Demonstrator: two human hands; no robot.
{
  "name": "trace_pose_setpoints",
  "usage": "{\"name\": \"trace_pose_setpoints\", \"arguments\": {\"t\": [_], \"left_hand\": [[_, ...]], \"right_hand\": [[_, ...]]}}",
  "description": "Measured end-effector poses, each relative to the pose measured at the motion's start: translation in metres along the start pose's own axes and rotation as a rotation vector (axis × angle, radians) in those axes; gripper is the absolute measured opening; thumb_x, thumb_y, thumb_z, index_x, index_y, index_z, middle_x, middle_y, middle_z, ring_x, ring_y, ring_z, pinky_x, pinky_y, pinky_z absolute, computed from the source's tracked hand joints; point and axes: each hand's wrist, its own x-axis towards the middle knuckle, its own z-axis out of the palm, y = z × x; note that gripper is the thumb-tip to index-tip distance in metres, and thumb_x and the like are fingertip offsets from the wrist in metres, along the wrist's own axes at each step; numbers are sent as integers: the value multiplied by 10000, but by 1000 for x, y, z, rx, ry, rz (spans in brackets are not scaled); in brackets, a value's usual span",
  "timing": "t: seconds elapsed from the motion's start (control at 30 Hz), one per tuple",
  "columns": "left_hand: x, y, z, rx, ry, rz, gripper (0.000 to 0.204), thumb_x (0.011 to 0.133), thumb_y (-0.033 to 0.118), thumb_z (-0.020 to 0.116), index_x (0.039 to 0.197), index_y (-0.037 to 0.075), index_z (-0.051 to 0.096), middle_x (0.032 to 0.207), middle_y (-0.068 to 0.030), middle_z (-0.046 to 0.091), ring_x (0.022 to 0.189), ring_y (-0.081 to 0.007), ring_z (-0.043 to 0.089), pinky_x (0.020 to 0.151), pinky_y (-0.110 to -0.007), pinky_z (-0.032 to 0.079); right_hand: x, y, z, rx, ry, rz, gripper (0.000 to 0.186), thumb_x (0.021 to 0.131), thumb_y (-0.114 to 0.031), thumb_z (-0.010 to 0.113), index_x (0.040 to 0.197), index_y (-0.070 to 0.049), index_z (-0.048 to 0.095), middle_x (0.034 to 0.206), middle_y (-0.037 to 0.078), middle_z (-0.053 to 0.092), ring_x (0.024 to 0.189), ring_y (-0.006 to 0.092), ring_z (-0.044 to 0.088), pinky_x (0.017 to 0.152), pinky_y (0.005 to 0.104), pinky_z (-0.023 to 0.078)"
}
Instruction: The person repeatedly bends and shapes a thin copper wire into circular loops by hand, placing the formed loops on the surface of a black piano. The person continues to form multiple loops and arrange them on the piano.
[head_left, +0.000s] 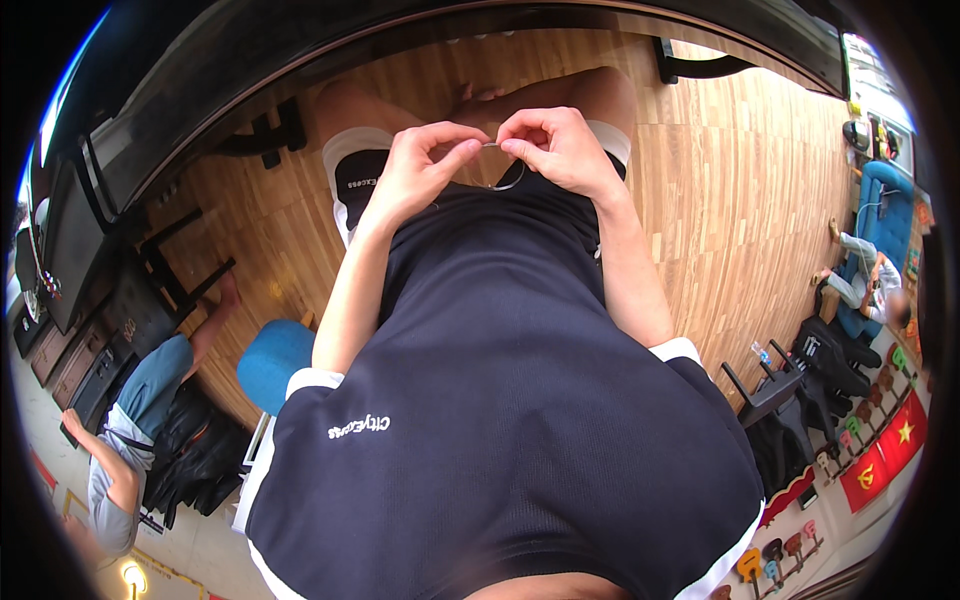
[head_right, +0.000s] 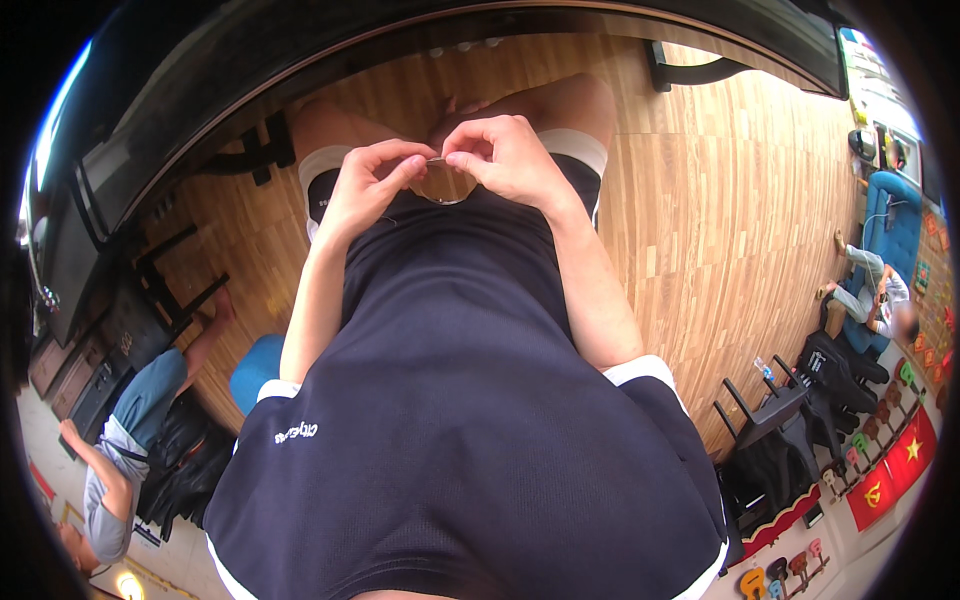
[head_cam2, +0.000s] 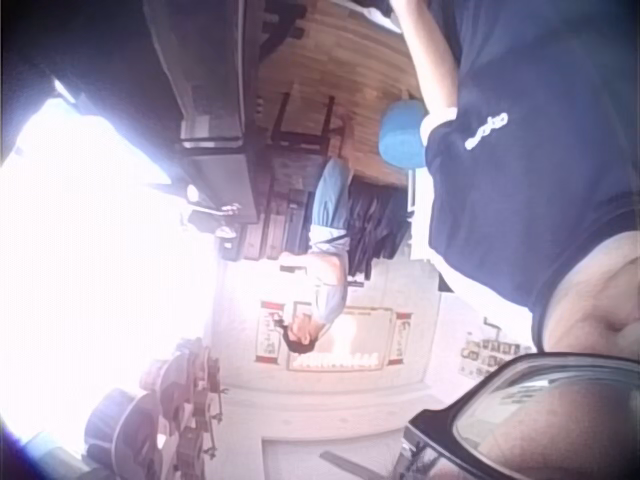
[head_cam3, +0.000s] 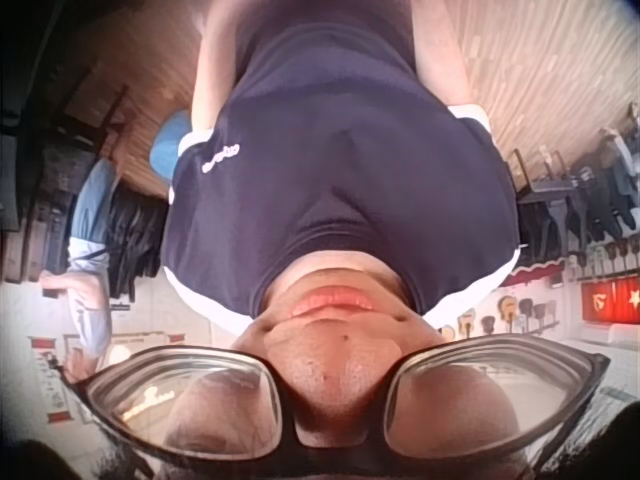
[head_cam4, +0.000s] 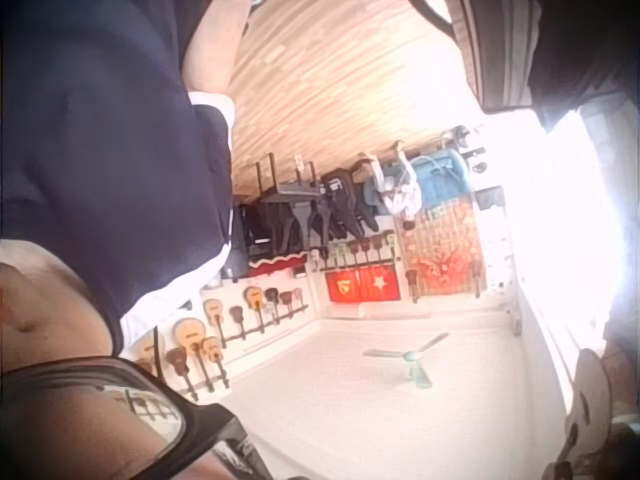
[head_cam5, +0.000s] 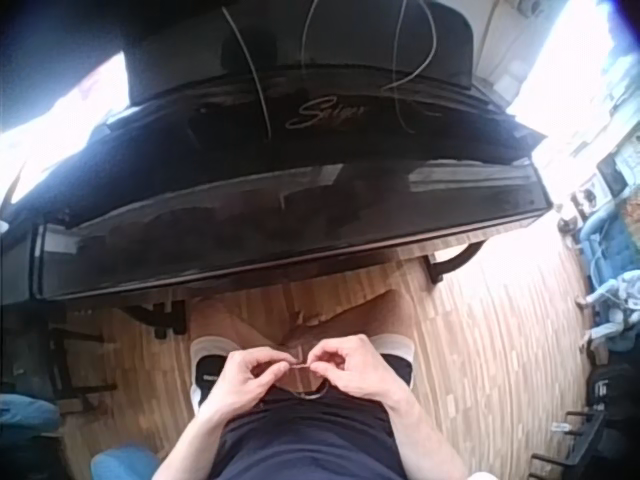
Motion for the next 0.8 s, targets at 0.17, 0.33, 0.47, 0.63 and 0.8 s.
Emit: {"name": "trace_pose_setpoints", "arguments": {"t": [0.17, 0.33, 0.47, 0.63, 0.8], "left_hand": [[-5, -10, -14, 104, 136, 88, 141, 911, 104, 659, 976, 0, 729, 838, -63, 695, 774, -129, 654, 737, -260, 508], [-11, -15, -23, 387, 243, 96, 106, 881, 76, 677, 941, 18, 741, 834, -64, 693, 737, -123, 648, 692, -251, 488], [-11, -28, -22, 162, 255, -4, 131, 903, 85, 666, 968, -7, 733, 855, -58, 706, 741, -116, 655, 692, -239, 511], [-6, -31, -9, -403, 263, -69, 199, 951, 113, 629, 1038, -49, 704, 903, -92, 718, 821, -127, 687, 739, -235, 552], [-6, -23, -3, -814, 47, -165, 215, 973, 136, 608, 1112, -19, 663, 950, -78, 685, 789, -108, 626, 714, -213, 505]], "right_hand": [[1, 6, -3, 100, 37, 96, 88, 906, -74, 629, 909, 7, 662, 713, 33, 642, 628, 71, 588, 578, 237, 478], [3, 16, -5, 156, 95, 71, 58, 956, -57, 583, 943, -7, 610, 722, 10, 598, 570, 35, 509, 527, 187, 437], [5, 16, -7, 169, 80, 60, 64, 970, -68, 569, 965, -14, 602, 730, 8, 597, 563, 35, 506, 518, 186, 436], [6, 11, -4, 283, -6, 115, 77, 987, -99, 556, 977, -32, 593, 737, 16, 615, 574, 46, 542, 519, 188, 455], [8, 17, 2, 403, -27, 73, 75, 988, -108, 558, 991, -38, 585, 765, 33, 638, 608, 70, 595, 534, 197, 483]]}}
